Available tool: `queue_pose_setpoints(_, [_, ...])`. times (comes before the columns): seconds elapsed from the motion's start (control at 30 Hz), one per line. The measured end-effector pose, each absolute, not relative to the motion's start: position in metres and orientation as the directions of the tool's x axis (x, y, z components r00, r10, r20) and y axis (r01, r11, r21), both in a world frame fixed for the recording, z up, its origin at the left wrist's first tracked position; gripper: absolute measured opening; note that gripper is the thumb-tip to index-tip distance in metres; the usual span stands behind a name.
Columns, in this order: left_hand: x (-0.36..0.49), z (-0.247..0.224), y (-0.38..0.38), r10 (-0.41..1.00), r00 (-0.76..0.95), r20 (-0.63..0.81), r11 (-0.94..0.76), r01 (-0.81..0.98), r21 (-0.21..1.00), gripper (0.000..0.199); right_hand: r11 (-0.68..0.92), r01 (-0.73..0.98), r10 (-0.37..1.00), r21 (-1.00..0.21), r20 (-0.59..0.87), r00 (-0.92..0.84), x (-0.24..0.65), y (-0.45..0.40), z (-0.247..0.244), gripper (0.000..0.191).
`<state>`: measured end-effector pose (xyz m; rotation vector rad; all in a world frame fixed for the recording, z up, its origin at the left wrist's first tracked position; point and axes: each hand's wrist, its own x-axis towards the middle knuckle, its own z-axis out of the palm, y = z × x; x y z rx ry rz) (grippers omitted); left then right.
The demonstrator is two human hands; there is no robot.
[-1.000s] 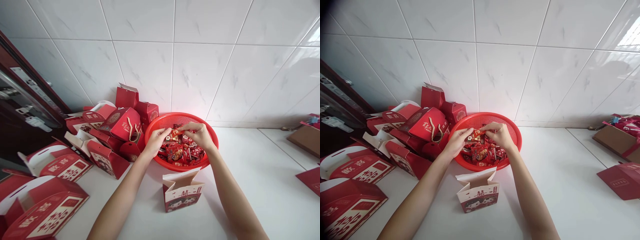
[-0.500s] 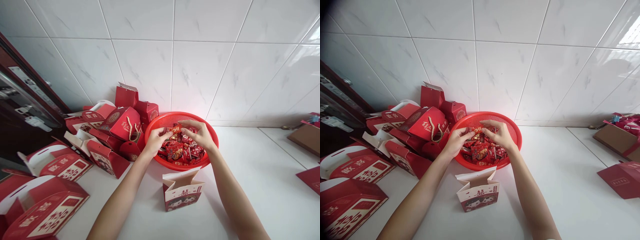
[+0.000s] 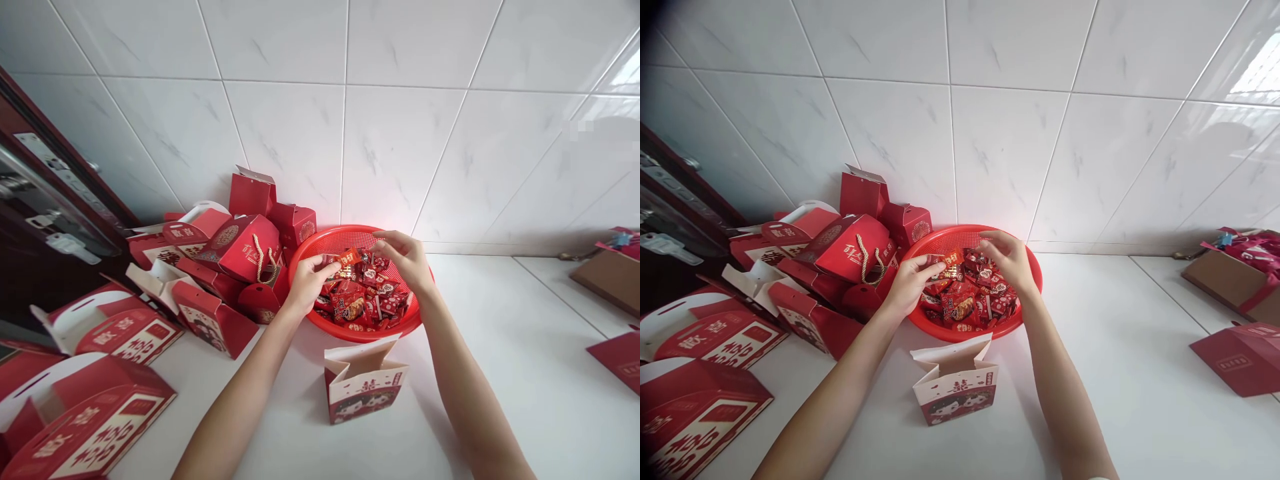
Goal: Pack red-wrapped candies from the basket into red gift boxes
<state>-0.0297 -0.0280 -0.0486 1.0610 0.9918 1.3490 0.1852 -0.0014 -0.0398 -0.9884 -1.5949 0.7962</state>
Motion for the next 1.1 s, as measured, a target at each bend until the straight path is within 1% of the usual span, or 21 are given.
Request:
queue_pose_setpoints(0.03, [-0.03, -0.048, -0.028, 0.999, -0.008, 0.039, -0.04, -0.25, 0.967, 0.043, 0.4, 0.318, 0.915, -0.86, 0.396, -0.08, 0.191, 0.005, -0.042, 0.035])
queue_pose_setpoints(0.07, [-0.03, -0.048, -0.028, 1.0, -0.012, 0.029, -0.031, -0.251, 0.967, 0.044, 0.345, 0.47, 0.933, -0.812, 0.35, -0.082, 0.196, 0.012, -0.044, 0.033])
queue_pose_setpoints(0.1, [-0.03, -0.047, -0.028, 1.0, -0.011, 0.021, -0.024, -0.253, 0.967, 0.045, 0.293, 0.617, 0.951, -0.73, 0.288, -0.111, 0.201, 0.019, -0.046, 0.03])
queue_pose_setpoints(0.17, [-0.029, -0.046, -0.028, 1.0, -0.012, 0.014, -0.016, -0.254, 0.967, 0.044, 0.252, 0.755, 0.967, -0.606, 0.183, -0.177, 0.208, 0.034, -0.051, 0.015])
queue_pose_setpoints(0.2, [-0.029, -0.046, -0.028, 1.0, -0.015, 0.015, -0.018, -0.251, 0.968, 0.044, 0.249, 0.787, 0.968, -0.564, 0.14, -0.207, 0.21, 0.04, -0.053, 0.007])
queue_pose_setpoints(0.23, [-0.029, -0.046, -0.028, 1.0, -0.02, 0.017, -0.022, -0.248, 0.969, 0.043, 0.25, 0.809, 0.968, -0.533, 0.103, -0.231, 0.21, 0.046, -0.056, 0.008])
queue_pose_setpoints(0.3, [-0.029, -0.045, -0.028, 1.0, -0.022, 0.019, -0.024, -0.24, 0.97, 0.043, 0.247, 0.851, 0.964, -0.463, 0.025, -0.266, 0.209, 0.054, -0.064, 0.017])
queue_pose_setpoints(0.37, [-0.028, -0.045, -0.029, 1.0, -0.014, 0.017, -0.02, -0.236, 0.971, 0.044, 0.247, 0.879, 0.957, -0.407, -0.039, -0.287, 0.207, 0.058, -0.072, 0.022])
queue_pose_setpoints(0.5, [-0.028, -0.045, -0.029, 1.0, -0.003, 0.025, -0.025, -0.227, 0.973, 0.045, 0.257, 0.894, 0.946, -0.366, -0.093, -0.31, 0.204, 0.06, -0.082, 0.018])
queue_pose_setpoints(0.6, [-0.028, -0.045, -0.029, 0.999, 0.005, 0.034, -0.033, -0.219, 0.975, 0.045, 0.256, 0.888, 0.944, -0.381, -0.1, -0.315, 0.203, 0.061, -0.085, 0.015])
queue_pose_setpoints(0.7, [-0.028, -0.045, -0.029, 0.999, 0.008, 0.037, -0.034, -0.219, 0.975, 0.044, 0.239, 0.873, 0.948, -0.424, -0.094, -0.305, 0.202, 0.062, -0.084, 0.019])
queue_pose_setpoints(0.83, [-0.028, -0.047, -0.029, 0.999, 0.0, 0.051, -0.05, -0.224, 0.973, 0.041, 0.245, 0.804, 0.935, -0.542, -0.088, -0.344, 0.206, 0.06, -0.076, 0.023])
queue_pose_setpoints(0.9, [-0.028, -0.048, -0.029, 0.998, 0.006, 0.056, -0.053, -0.24, 0.969, 0.041, 0.259, 0.729, 0.927, -0.634, -0.05, -0.372, 0.211, 0.056, -0.069, 0.02])
queue_pose_setpoints(0.97, [-0.028, -0.048, -0.029, 0.998, 0.014, 0.055, -0.05, -0.252, 0.966, 0.042, 0.266, 0.623, 0.927, -0.736, 0.018, -0.375, 0.215, 0.05, -0.061, 0.018])
queue_pose_setpoints(1.03, [-0.028, -0.049, -0.029, 0.998, 0.015, 0.053, -0.048, -0.248, 0.968, 0.041, 0.266, 0.503, 0.932, -0.822, 0.087, -0.351, 0.217, 0.044, -0.055, 0.028])
queue_pose_setpoints(1.1, [-0.028, -0.048, -0.029, 0.999, 0.025, 0.046, -0.039, -0.234, 0.971, 0.04, 0.269, 0.399, 0.94, -0.877, 0.149, -0.308, 0.217, 0.037, -0.05, 0.04])
